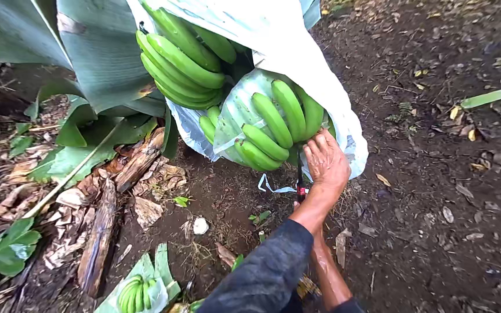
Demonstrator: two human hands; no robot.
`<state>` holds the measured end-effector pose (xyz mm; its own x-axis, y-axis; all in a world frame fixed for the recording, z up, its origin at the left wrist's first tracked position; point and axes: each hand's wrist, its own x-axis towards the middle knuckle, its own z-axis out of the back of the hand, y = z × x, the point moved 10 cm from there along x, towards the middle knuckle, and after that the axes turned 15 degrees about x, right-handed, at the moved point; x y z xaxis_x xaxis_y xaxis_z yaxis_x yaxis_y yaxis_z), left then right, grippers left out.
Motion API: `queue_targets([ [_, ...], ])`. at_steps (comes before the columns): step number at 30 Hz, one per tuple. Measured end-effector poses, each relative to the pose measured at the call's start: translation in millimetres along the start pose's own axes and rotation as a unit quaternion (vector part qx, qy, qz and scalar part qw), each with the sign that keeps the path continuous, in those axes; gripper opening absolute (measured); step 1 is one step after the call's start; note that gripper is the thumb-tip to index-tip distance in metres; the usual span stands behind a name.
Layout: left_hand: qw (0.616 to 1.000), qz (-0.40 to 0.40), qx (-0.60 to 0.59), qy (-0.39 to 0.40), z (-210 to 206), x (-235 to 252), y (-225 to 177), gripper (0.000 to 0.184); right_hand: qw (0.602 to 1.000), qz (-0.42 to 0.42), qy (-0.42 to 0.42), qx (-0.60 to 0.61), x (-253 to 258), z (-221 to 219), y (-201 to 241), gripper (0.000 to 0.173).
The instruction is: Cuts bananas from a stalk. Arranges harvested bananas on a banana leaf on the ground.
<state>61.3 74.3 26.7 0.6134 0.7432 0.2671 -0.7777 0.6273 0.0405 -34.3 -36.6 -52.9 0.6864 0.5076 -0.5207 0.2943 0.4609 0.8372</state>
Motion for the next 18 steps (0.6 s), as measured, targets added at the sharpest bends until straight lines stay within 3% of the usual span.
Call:
queue_targets([
  [2, 0.993, -0.099, 0.03, 0.05, 17, -3, -4, 0.065, 0.967, 0.239, -0.068, -0.062, 18, -11, -20, 0.032],
  [3, 0.983, -0.168, 0.056, 0.05, 29, -6, -8, 0.046, 0.942, 0.312, -0.096, -0.075, 23, -14, -29, 0.034],
  [5, 0.941, -0.318, 0.118, -0.008, 44, -11, -18, 0.023, 0.939, 0.322, -0.094, -0.077, 28, -20, -35, 0.037],
  [7, 0.883, -0.435, 0.163, -0.065, 42, -8, -25, 0.02, 0.951, 0.289, -0.083, -0.068, 30, -24, -37, 0.039],
  [9, 0.837, -0.508, 0.191, -0.067, 35, 4, -29, 0.018, 0.956, 0.275, -0.079, -0.06, 30, -28, -40, 0.04],
  [12, 0.809, -0.546, 0.214, -0.023, 37, 25, -34, 0.028, 0.958, 0.269, -0.078, -0.053, 28, -32, -42, 0.04],
  [16, 0.83, -0.482, 0.274, 0.067, 36, 61, -40, 0.062, 0.961, 0.262, -0.072, -0.055, 28, -34, -44, 0.039],
  [18, 0.825, -0.444, 0.323, 0.132, 26, 74, -41, 0.069, 0.963, 0.255, -0.07, -0.055, 30, -32, -43, 0.039],
])
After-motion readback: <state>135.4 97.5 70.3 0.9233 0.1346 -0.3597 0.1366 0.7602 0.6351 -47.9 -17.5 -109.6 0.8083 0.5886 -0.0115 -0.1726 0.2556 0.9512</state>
